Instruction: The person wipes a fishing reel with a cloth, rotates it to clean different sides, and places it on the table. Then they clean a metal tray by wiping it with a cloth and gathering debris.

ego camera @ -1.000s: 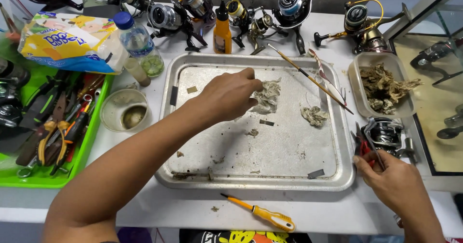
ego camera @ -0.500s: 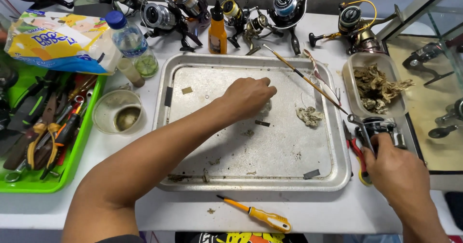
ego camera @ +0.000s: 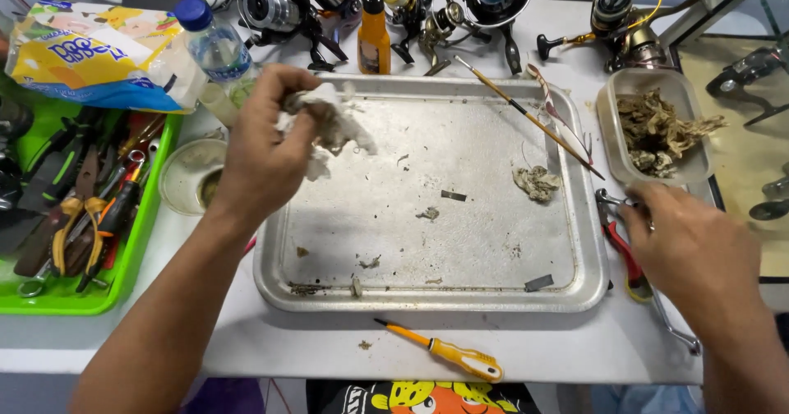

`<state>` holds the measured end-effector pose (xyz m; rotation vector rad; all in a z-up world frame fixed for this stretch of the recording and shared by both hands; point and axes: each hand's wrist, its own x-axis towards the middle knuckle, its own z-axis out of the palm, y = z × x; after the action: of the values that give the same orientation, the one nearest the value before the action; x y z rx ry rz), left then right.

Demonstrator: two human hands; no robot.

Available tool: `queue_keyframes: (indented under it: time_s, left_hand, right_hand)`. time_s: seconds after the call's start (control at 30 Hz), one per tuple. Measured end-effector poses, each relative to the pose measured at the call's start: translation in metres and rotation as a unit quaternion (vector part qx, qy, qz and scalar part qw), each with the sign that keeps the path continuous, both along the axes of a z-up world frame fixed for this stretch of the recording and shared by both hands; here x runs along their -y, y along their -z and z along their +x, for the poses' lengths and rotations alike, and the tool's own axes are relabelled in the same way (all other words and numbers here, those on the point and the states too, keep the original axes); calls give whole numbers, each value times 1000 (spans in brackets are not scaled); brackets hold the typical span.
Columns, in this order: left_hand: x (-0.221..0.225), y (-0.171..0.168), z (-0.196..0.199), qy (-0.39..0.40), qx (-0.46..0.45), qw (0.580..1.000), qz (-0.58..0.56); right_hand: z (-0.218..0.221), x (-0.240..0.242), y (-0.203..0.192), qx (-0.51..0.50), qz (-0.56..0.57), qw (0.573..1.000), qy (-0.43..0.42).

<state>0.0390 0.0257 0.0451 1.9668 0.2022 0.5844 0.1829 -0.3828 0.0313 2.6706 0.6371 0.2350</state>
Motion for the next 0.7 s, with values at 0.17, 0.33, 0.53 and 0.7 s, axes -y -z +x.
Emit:
queue_keyframes:
  time_s: [0.17, 0.33, 0.53, 0.7]
  left_hand:
    - [-18, 31, -21, -81, -1, 993, -87]
    - [-22, 36, -27, -117, -14, 984, -133]
    - [-23, 38, -21, -121, 6, 982, -148]
    - [-25, 56, -16, -133, 41, 975, -176]
  right_hand:
    - [15, -58, 9, -155, 11, 982, -112]
    - [22, -76, 31, -174, -51, 970, -164]
    - [29, -81, 33, -168, -36, 971, -164]
    - [16, -118, -5, -248, 21, 965, -85]
